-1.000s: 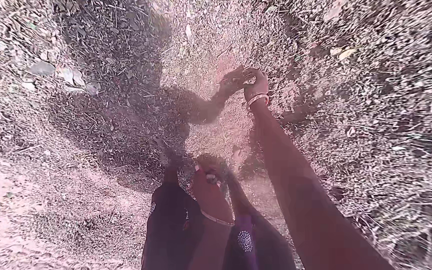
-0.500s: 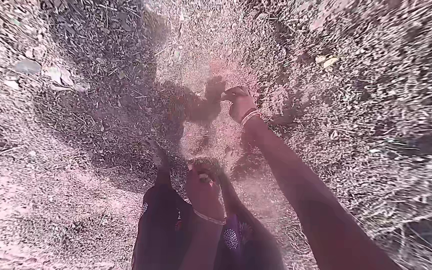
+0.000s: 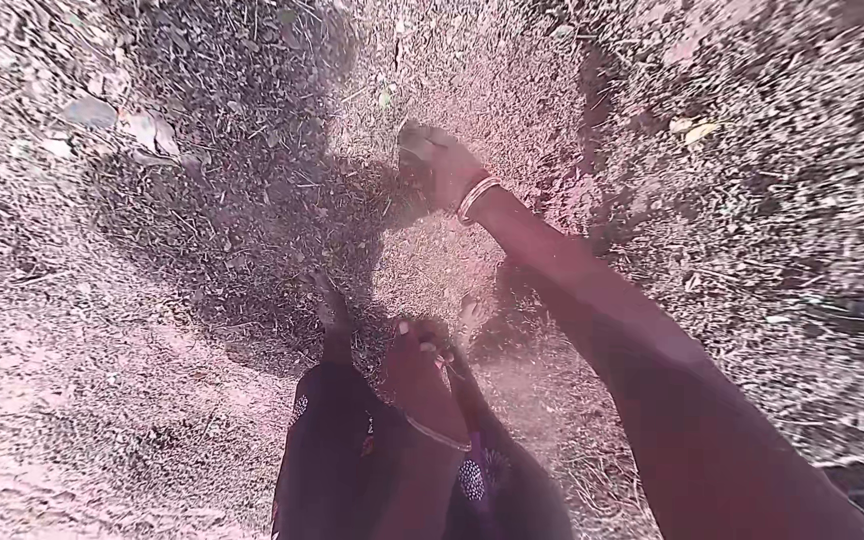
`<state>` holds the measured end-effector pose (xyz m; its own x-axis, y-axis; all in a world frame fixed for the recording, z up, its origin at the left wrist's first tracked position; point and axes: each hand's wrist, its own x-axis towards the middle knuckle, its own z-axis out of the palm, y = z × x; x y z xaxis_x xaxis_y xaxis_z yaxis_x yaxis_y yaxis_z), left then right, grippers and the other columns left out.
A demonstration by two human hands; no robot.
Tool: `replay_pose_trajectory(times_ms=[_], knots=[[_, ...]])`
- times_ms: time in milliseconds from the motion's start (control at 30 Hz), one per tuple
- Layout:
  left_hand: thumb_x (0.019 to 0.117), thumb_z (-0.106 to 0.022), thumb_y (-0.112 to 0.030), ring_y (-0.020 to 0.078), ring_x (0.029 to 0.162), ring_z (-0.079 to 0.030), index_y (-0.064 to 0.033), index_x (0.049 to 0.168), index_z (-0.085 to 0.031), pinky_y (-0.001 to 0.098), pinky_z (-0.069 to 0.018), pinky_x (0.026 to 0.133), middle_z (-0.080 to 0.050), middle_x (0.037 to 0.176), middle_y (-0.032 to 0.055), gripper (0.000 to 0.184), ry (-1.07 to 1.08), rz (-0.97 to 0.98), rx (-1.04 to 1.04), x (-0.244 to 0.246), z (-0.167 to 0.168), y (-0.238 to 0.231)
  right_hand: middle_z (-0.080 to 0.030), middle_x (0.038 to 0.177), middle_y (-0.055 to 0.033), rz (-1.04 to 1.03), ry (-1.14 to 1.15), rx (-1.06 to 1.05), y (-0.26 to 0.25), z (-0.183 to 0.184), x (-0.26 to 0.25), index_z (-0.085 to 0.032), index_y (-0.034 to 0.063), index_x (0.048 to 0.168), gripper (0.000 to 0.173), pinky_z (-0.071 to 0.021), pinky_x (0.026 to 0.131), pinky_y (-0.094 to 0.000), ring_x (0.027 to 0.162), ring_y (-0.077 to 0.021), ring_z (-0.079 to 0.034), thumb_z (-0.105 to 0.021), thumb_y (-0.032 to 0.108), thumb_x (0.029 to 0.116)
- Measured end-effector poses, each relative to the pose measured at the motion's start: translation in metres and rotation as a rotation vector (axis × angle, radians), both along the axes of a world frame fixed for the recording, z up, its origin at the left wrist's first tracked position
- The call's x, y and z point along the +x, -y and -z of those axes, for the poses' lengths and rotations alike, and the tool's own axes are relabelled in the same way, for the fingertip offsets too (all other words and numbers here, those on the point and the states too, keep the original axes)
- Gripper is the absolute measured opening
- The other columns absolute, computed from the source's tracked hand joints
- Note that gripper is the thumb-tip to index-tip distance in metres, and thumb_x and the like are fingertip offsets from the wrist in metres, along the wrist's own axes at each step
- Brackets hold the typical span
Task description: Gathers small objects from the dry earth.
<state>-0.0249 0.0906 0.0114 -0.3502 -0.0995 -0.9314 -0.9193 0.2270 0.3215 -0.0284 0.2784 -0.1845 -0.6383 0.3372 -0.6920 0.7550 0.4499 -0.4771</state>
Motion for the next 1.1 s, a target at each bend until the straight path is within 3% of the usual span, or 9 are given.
replay_pose_trajectory(times_ms=[167,333,467,600,667,767,900,1033,1100], knots=[[0.1129,-0.029,-0.021,0.0028,0.060,-0.060,-0.0092,0.081,-0.064,0.0171,-0.0510,0.058,-0.064,0.069,-0.0044,0.049,0.037,-0.008,-0.043,0.000,-0.002,0.009,-0.039,0.158,-0.0305,0.058,0.475,0.376,-0.107,0.027,0.027,-0.040,-0.0020,0.154,0.074,-0.0438,0.096,-0.0773,0.138,-0.0574,-0.044,-0.068,0.002,0.0857],[0.1119,-0.031,-0.016,0.0062,0.058,-0.059,-0.0038,0.081,-0.061,0.0175,-0.0492,0.053,-0.062,0.067,0.0008,0.045,0.023,-0.089,-0.071,-0.010,0.001,-0.001,-0.030,0.161,-0.0344,-0.023,0.761,0.366,-0.100,0.033,0.099,-0.046,0.0072,0.153,0.079,-0.0456,0.076,-0.0846,0.108,-0.0698,-0.056,-0.079,0.006,0.0816],[0.1126,-0.028,-0.018,0.0068,0.059,-0.059,-0.0035,0.083,-0.062,0.0190,-0.0497,0.055,-0.060,0.068,0.0003,0.047,0.039,-0.080,-0.036,-0.019,0.000,-0.003,-0.048,0.144,-0.0400,-0.165,0.949,0.192,-0.070,0.024,0.132,-0.059,-0.0013,0.137,0.065,-0.0446,0.086,-0.0826,0.119,-0.0647,-0.055,-0.085,0.024,0.0830],[0.1118,-0.029,-0.015,0.0025,0.061,-0.059,-0.0066,0.080,-0.064,0.0163,-0.0504,0.060,-0.063,0.068,-0.0044,0.048,0.020,-0.103,0.014,-0.023,-0.005,-0.001,-0.062,0.128,-0.0366,-0.294,0.834,0.142,-0.092,0.001,0.091,-0.066,-0.0023,0.126,0.035,-0.0428,0.091,-0.0811,0.121,-0.0595,-0.058,-0.068,0.016,0.0961],[0.1117,-0.029,-0.014,0.0026,0.061,-0.059,-0.0068,0.081,-0.064,0.0165,-0.0502,0.061,-0.063,0.069,-0.0046,0.047,0.026,-0.106,0.002,-0.019,-0.004,0.002,-0.053,0.145,-0.0326,-0.177,0.671,0.294,-0.117,-0.002,0.068,-0.065,0.0065,0.134,0.046,-0.0423,0.087,-0.0842,0.122,-0.0626,-0.054,-0.070,0.004,0.0893],[0.1116,-0.031,-0.014,0.0030,0.060,-0.059,-0.0046,0.082,-0.064,0.0167,-0.0505,0.058,-0.063,0.069,-0.0027,0.045,0.035,-0.090,-0.022,-0.011,-0.002,0.006,-0.029,0.164,-0.0307,-0.140,0.626,0.365,-0.149,0.020,0.053,-0.044,0.0217,0.156,0.082,-0.0390,0.082,-0.0896,0.123,-0.0709,-0.047,-0.076,0.004,0.0824],[0.1115,-0.029,-0.013,0.0033,0.061,-0.060,-0.0046,0.082,-0.064,0.0160,-0.0506,0.059,-0.062,0.068,-0.0029,0.047,0.041,-0.042,0.000,-0.002,-0.001,0.008,-0.020,0.165,-0.0338,-0.050,0.734,0.307,-0.109,0.032,0.099,-0.047,0.0234,0.155,0.084,-0.0429,0.083,-0.0857,0.120,-0.0696,-0.050,-0.081,0.007,0.0798],[0.1114,-0.030,-0.014,0.0016,0.061,-0.060,-0.0055,0.081,-0.065,0.0157,-0.0507,0.060,-0.063,0.067,-0.0046,0.048,0.044,-0.050,0.014,0.002,-0.003,0.006,-0.031,0.158,-0.0382,-0.128,0.876,0.204,-0.049,0.024,0.149,-0.053,0.0131,0.149,0.073,-0.0478,0.079,-0.0809,0.110,-0.0664,-0.057,-0.081,0.015,0.0823],[0.1116,-0.030,-0.013,0.0023,0.062,-0.061,-0.0047,0.082,-0.065,0.0161,-0.0516,0.061,-0.065,0.070,-0.0035,0.047,0.029,-0.052,0.033,0.003,-0.003,0.004,-0.043,0.147,-0.0407,-0.196,0.896,0.030,-0.040,0.016,0.142,-0.061,0.0055,0.140,0.049,-0.0467,0.087,-0.0786,0.118,-0.0616,-0.057,-0.070,0.016,0.0938]])
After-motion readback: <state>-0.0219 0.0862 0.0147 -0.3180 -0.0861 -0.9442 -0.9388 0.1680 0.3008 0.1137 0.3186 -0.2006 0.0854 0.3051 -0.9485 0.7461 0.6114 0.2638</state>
